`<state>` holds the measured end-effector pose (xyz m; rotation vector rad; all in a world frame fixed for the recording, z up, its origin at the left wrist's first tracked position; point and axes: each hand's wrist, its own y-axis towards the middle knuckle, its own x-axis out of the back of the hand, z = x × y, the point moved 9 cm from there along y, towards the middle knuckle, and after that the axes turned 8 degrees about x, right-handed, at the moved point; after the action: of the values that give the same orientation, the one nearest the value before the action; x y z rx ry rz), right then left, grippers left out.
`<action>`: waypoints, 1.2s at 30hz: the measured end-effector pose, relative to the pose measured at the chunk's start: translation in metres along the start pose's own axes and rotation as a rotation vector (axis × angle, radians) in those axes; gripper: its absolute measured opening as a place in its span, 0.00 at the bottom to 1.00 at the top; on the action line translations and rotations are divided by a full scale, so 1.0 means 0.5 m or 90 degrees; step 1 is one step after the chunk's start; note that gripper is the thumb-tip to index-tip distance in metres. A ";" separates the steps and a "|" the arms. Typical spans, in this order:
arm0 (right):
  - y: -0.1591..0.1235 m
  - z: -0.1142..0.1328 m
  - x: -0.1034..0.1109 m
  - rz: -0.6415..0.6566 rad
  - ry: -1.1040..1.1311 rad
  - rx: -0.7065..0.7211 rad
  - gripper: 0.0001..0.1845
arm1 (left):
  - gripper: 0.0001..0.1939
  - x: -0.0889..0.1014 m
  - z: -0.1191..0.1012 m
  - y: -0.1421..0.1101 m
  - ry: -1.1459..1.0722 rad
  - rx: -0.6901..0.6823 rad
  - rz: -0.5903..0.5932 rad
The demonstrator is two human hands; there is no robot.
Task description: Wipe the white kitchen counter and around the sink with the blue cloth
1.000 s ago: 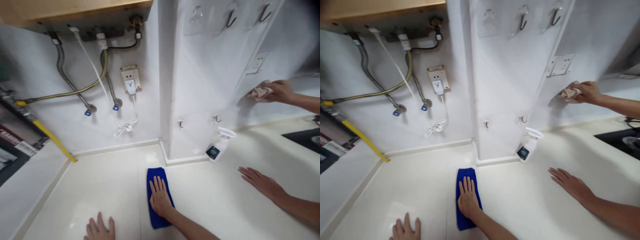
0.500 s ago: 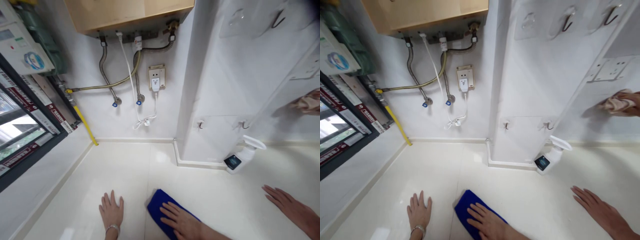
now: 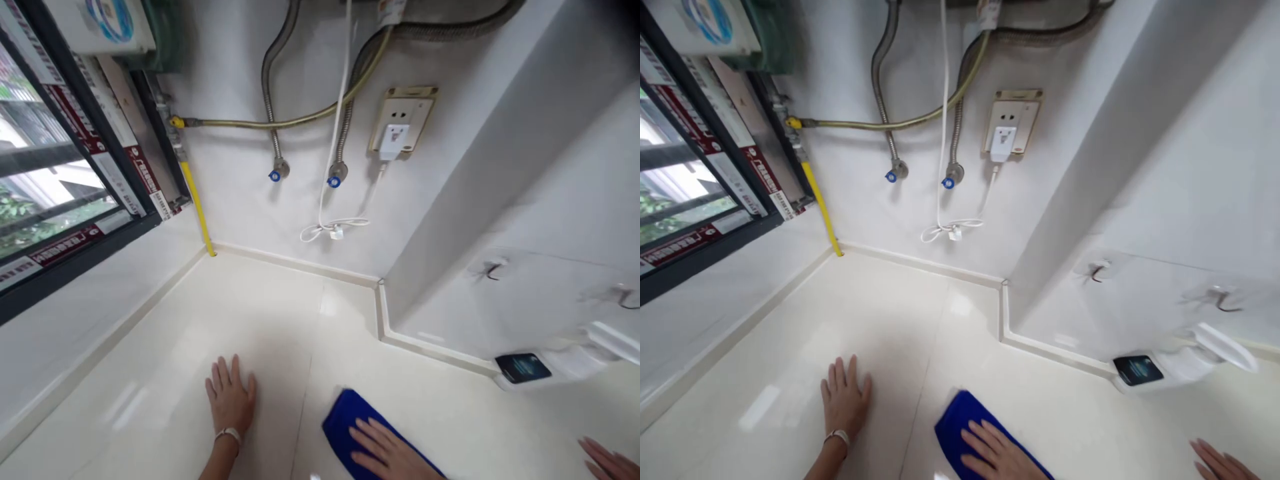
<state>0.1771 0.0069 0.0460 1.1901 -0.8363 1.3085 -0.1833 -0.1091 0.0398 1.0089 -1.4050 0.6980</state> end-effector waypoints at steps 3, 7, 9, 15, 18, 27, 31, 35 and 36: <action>0.106 -0.073 -0.004 0.028 0.005 -0.043 0.46 | 0.34 0.000 -0.001 -0.001 -0.009 -0.004 0.014; 0.226 -0.204 -0.001 0.018 -0.044 -0.141 0.43 | 0.34 0.000 -0.001 -0.004 -0.025 -0.010 0.013; 0.267 -0.272 0.006 0.008 -0.097 -0.196 0.41 | 0.33 0.001 -0.001 -0.006 -0.033 -0.016 -0.007; 0.333 -0.452 0.025 -0.044 -0.210 -0.383 0.35 | 0.33 0.002 -0.002 -0.009 -0.069 -0.037 -0.069; 0.353 -0.521 0.025 -0.055 -0.227 -0.443 0.34 | 0.33 0.000 0.000 -0.010 -0.074 -0.035 -0.065; 0.379 -0.573 0.025 -0.062 -0.235 -0.533 0.33 | 0.33 -0.001 -0.002 -0.011 -0.048 -0.023 -0.004; 0.380 -0.479 0.011 -0.067 -0.255 -0.555 0.34 | 0.33 -0.004 -0.001 -0.009 -0.055 -0.007 0.028; 0.380 -0.342 -0.018 -0.071 -0.262 -0.550 0.33 | 0.33 -0.003 0.000 -0.008 -0.056 0.000 0.044; 0.378 -0.306 -0.026 -0.073 -0.262 -0.550 0.33 | 0.34 -0.003 0.000 -0.008 -0.053 0.001 0.045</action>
<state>-0.0344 0.1261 0.0290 0.7779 -1.4169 0.4834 -0.1801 -0.1106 0.0378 1.0035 -1.5188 0.7160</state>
